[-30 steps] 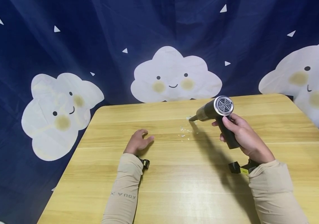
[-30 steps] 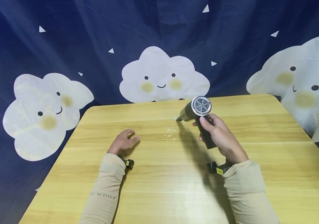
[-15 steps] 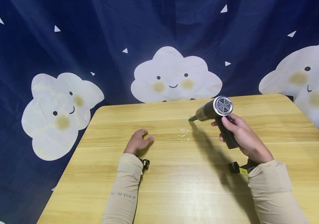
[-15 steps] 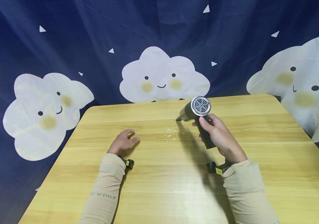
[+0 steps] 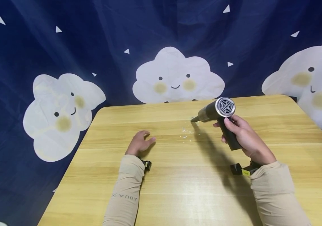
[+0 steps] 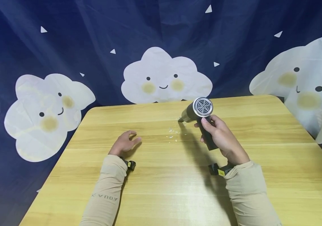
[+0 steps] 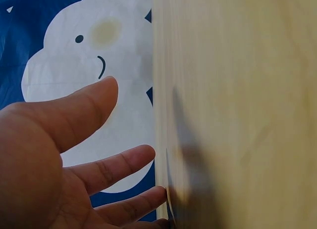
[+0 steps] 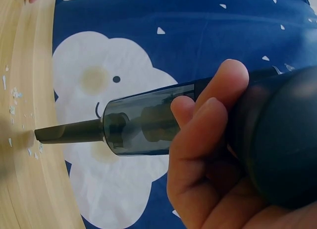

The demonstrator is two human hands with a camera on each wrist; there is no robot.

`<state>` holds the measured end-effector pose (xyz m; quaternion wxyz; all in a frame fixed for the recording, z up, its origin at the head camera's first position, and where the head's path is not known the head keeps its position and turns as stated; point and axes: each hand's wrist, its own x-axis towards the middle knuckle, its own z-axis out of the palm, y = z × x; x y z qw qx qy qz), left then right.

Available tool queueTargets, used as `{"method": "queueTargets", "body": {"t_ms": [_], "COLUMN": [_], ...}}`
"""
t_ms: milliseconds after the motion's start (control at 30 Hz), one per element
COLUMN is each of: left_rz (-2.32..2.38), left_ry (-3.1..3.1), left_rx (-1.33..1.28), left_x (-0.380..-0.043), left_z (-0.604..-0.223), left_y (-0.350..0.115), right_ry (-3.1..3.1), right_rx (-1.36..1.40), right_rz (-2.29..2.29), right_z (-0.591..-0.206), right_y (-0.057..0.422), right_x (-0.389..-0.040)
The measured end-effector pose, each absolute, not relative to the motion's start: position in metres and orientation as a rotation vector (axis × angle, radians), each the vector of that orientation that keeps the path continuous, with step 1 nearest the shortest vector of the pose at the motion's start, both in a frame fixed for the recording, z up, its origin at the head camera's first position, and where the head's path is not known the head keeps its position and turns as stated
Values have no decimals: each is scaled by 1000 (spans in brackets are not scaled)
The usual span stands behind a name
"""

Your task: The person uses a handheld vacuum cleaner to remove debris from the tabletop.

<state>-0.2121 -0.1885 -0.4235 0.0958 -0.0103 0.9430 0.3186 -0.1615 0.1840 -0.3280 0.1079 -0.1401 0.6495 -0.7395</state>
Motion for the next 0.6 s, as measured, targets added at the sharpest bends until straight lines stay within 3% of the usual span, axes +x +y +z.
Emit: {"method": "queueTargets", "body": {"t_ms": [600], "left_rz": [946], "left_ry": [2782], "left_rx": [-28], "left_x": [-213], "left_z": [-422], "left_y": [-186], "right_ry": [1915], "right_rx": [-424], "right_rz": [-2180], "right_z": [-329], "right_y": [185], "right_x": [-161]}}
